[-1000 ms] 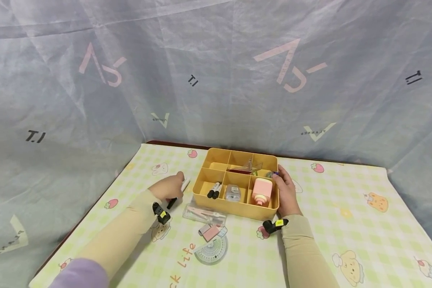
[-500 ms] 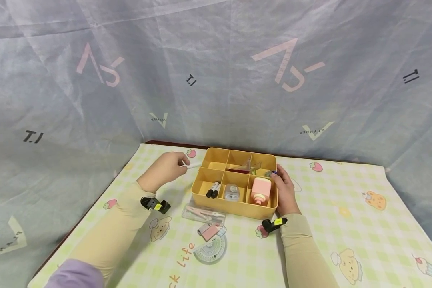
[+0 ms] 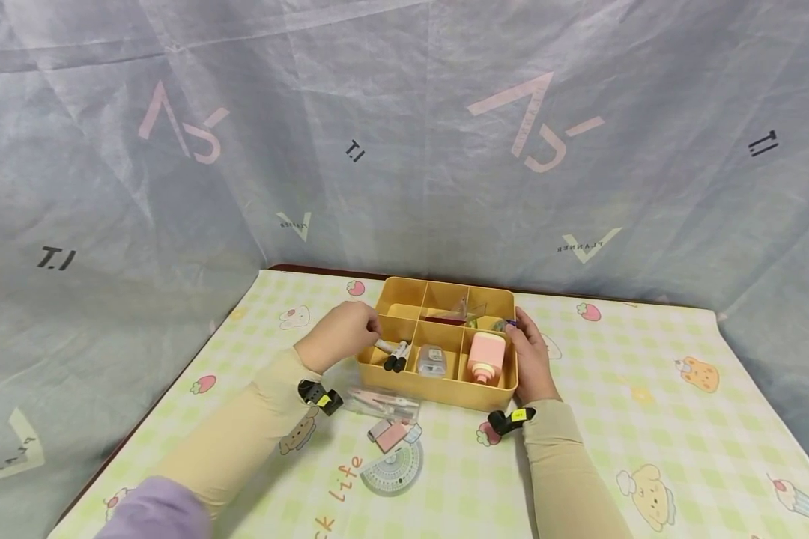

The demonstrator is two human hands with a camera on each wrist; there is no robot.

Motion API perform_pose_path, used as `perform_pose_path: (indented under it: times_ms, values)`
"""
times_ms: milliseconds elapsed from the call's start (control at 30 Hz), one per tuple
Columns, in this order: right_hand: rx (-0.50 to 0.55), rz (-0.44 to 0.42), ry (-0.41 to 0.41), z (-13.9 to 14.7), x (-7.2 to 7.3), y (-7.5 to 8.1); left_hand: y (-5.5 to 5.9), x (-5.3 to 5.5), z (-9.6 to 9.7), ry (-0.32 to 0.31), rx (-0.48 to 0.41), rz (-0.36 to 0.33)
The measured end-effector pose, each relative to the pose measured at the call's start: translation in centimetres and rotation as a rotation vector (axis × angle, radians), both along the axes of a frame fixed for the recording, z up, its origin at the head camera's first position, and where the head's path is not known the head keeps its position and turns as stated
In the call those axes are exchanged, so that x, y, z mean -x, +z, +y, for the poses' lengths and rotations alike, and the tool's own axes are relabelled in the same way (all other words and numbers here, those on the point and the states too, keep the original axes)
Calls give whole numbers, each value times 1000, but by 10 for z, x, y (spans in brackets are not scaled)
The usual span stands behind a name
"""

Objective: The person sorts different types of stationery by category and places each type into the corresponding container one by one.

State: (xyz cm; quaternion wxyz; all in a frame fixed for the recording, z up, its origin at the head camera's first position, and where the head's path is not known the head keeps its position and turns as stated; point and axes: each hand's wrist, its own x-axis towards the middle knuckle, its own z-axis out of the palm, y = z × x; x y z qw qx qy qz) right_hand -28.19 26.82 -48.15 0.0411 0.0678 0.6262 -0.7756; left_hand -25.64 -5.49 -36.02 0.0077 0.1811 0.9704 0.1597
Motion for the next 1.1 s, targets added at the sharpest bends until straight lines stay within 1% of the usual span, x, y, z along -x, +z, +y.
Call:
perform_pose_path:
  times_ms: [133,300,367,433,533,733,900,1000,1100]
  values:
    - [-4,19,5,-2,-1,-2,-8,3,10,-5,2,-8]
    - [-9,28,2,-4,0,-3,-18,6,15,-19,-25,-62]
    - [-10,27,5,-5,0,-2,-21,6,15,-39,-41,-73]
    - [-8,24,12,-5,1,-1,-24,5,14,-65,-39,-83]
    - [-16,19,12,-4,1,0,-26,2,14,-101,-38,-107]
    - [-27,6,-6,0,1,1,-28,-2,13,-139,-45,-187]
    - [-9,0,-4,1,1,-1,-31,-4,14,-189,5,-248]
    - [-8,9,-4,0,-1,-2,-31,-5,15,-206,39,-252]
    - [-16,14,-7,-1,-2,-2,-32,-5,14,-209,46,-242]
